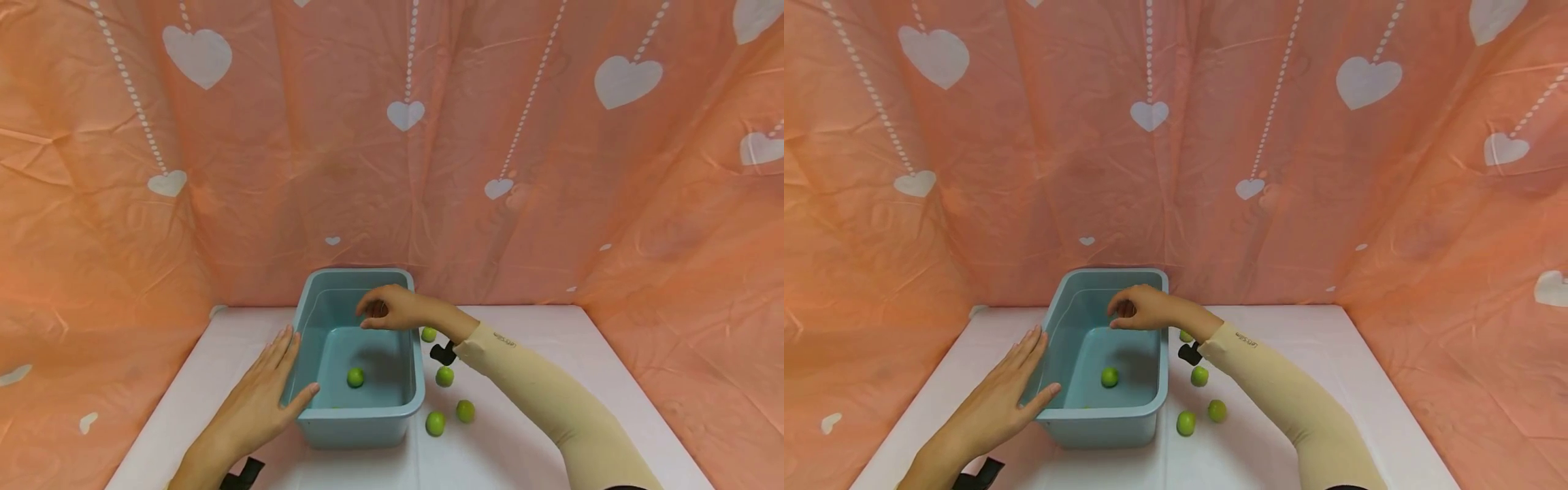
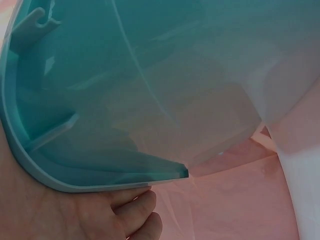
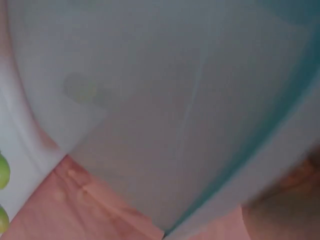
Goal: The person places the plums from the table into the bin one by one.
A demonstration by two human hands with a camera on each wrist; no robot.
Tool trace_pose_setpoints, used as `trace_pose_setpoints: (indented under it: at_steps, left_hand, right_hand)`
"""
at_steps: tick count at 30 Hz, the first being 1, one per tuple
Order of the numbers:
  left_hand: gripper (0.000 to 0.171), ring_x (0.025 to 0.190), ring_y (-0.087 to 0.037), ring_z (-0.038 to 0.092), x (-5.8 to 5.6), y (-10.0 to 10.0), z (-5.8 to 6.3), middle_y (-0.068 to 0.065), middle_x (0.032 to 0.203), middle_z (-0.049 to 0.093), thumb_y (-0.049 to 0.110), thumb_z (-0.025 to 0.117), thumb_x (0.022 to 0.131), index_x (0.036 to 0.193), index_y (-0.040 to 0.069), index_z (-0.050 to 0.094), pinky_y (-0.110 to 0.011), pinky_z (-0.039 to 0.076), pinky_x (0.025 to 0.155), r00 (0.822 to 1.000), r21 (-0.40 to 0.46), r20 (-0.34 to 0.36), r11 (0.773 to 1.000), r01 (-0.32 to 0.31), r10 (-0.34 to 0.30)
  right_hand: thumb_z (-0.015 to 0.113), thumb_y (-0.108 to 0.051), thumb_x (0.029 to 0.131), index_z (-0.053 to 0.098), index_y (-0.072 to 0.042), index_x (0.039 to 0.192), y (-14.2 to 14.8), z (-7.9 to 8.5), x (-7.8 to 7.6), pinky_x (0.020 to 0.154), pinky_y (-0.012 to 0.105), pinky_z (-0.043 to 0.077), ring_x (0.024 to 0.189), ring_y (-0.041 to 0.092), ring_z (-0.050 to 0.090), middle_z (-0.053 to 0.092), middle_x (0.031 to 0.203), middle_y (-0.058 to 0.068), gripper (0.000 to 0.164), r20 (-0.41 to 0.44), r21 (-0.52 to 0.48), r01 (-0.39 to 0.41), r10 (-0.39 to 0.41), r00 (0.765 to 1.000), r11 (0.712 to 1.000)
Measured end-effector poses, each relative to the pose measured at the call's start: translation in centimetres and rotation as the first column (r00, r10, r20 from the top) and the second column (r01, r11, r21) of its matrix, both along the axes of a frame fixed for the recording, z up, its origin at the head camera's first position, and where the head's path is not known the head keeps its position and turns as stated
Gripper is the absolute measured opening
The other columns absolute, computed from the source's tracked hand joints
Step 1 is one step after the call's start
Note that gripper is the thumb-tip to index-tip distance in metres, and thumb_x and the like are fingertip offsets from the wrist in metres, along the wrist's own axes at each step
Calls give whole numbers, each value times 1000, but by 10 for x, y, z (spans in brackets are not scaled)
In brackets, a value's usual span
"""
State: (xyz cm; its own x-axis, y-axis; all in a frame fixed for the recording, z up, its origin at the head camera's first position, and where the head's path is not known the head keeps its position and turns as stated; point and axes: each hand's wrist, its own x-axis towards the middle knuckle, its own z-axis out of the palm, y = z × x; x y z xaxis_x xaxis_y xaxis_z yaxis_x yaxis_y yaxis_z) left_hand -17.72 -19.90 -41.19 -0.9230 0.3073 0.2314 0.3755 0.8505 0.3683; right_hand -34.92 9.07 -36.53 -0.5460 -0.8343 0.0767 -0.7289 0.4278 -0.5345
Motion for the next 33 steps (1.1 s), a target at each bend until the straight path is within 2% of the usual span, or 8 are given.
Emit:
trace_pose_setpoints:
  at_steps: [6,14,22,28,33]
  left_hand:
    - [97,162,-46,19,-1,0,-1,-20,178,18,65,57,105,170,2,25,-68,27,125,1000,-2,4,1000,-1,1]
    - [97,162,-46,19,0,-1,-1,-20,178,18,65,59,104,170,2,25,-68,27,125,1000,14,7,1000,5,-5]
    - [98,163,-46,18,-1,-1,0,-20,178,16,66,58,104,170,2,24,-69,26,125,1000,15,19,1000,2,-3]
    - [98,162,-47,18,-2,-1,0,-21,178,16,66,58,104,170,1,24,-70,25,125,1000,16,25,1000,2,-3]
    - [98,162,-47,18,-2,-1,0,-20,178,16,65,58,104,170,1,25,-70,25,125,1000,20,27,1000,3,-3]
  right_hand:
    - [75,-17,103,75,-6,127,17,6,-1,86,25,59,92,7,67,73,106,2,26,-3,-90,33,-34,999,995]
    - [76,-14,102,75,-4,127,43,9,-5,85,33,62,94,13,69,74,109,5,27,-19,-198,69,-74,997,978]
    - [78,-12,100,75,-1,126,69,12,-5,85,37,62,93,19,68,73,105,7,28,-11,-264,153,-162,987,952]
    - [77,-7,99,75,4,122,86,3,-14,89,44,60,94,23,67,73,103,9,25,-14,-301,202,-216,976,932]
    - [77,-8,99,75,5,120,100,-9,-23,91,47,60,95,23,67,73,103,9,25,-26,-307,266,-288,957,914]
